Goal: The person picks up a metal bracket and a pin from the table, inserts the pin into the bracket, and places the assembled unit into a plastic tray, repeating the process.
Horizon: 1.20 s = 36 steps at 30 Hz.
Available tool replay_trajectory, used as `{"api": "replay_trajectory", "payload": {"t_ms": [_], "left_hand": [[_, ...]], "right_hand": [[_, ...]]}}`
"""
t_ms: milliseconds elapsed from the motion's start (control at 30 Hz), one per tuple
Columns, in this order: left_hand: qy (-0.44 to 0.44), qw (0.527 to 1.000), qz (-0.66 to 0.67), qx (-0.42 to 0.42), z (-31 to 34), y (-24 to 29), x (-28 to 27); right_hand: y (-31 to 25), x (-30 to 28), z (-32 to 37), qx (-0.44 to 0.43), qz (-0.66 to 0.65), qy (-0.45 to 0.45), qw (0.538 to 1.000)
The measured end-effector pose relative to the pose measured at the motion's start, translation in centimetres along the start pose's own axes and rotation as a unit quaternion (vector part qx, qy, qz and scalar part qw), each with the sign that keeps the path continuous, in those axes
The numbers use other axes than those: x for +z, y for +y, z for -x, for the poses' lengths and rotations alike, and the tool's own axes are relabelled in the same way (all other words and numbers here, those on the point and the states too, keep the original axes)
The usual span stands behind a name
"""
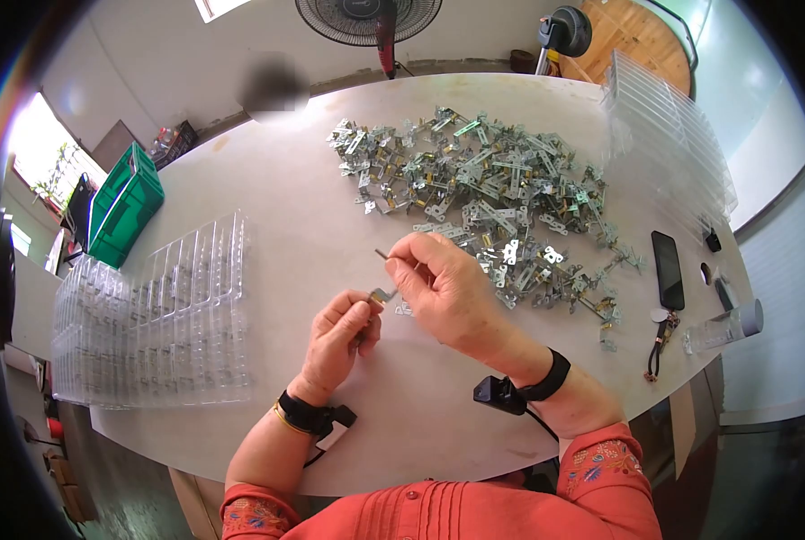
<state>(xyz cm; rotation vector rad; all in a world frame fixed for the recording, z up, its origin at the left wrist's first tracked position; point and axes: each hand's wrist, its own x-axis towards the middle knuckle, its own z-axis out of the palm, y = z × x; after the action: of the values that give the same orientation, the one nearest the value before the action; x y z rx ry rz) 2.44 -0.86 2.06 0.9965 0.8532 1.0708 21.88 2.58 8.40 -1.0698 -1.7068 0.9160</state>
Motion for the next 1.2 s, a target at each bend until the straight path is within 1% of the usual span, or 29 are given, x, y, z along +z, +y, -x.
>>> {"api": "replay_trajectory", "payload": {"t_ms": [33, 67, 133, 167, 233, 267, 333, 767, 867, 933, 967, 1033, 1067, 1133, 1167, 1200], "left_hand": [[0.000, 1.000, 0.000, 0.000, 0.0, 0.1, -0.1], [0.018, 0.999, 0.040, -0.008, -0.1, 0.3, -0.4], [0.043, 0.992, 0.119, -0.015, -0.3, 0.3, -0.8], [0.042, 0.992, 0.119, -0.014, -0.4, 0.2, -0.9], [0.038, 0.984, 0.173, -0.002, -0.5, 0.1, -1.1], [0.039, 0.984, 0.173, -0.002, -0.5, 0.1, -1.1], [0.033, 0.983, 0.181, 0.002, -0.6, 0.1, -1.1], [0.019, 0.992, 0.125, 0.014, -0.5, -0.1, -1.2], [0.022, 0.993, 0.116, 0.021, -0.5, -0.2, -1.2], [-0.009, 0.996, 0.076, 0.033, -0.5, -0.2, -1.5], [-0.010, 0.996, 0.077, 0.033, -0.4, -0.2, -1.3], [-0.009, 0.996, 0.078, 0.029, -0.2, -0.2, -1.1], [-0.010, 0.996, 0.079, 0.029, -0.2, -0.3, -1.1], [-0.016, 0.997, 0.074, 0.030, -0.3, -0.4, -1.2], [-0.016, 0.997, 0.074, 0.030, -0.2, -0.4, -1.3], [-0.019, 0.997, 0.069, 0.030, -0.2, -0.4, -1.3]], "right_hand": [[-0.1, -0.2, 0.0, 0.037, -0.036, -0.002, 0.999], [-0.1, -0.4, 0.0, 0.036, -0.036, -0.002, 0.999], [-0.1, -0.6, 0.0, 0.079, -0.007, -0.043, 0.996], [0.0, -0.6, 0.0, 0.079, -0.007, -0.043, 0.996], [0.2, -0.3, 0.1, 0.074, 0.028, -0.056, 0.995], [0.2, -0.2, 0.2, 0.074, 0.028, -0.056, 0.995], [0.1, -0.2, 0.2, 0.069, 0.068, -0.068, 0.993], [0.3, -0.1, 0.1, 0.060, 0.099, -0.081, 0.990], [0.2, -0.1, 0.2, 0.040, 0.103, -0.077, 0.991], [0.1, -0.1, 0.2, 0.043, 0.071, -0.079, 0.993], [0.1, -0.1, 0.2, 0.044, 0.071, -0.078, 0.993], [0.1, -0.1, 0.2, 0.077, 0.032, -0.097, 0.992], [0.2, -0.1, 0.1, 0.077, 0.033, -0.096, 0.992], [0.5, -0.2, 0.1, 0.107, -0.012, -0.126, 0.986], [0.5, -0.3, 0.0, 0.107, -0.011, -0.126, 0.986], [0.5, -0.5, 0.0, 0.124, -0.022, -0.144, 0.982]]}}
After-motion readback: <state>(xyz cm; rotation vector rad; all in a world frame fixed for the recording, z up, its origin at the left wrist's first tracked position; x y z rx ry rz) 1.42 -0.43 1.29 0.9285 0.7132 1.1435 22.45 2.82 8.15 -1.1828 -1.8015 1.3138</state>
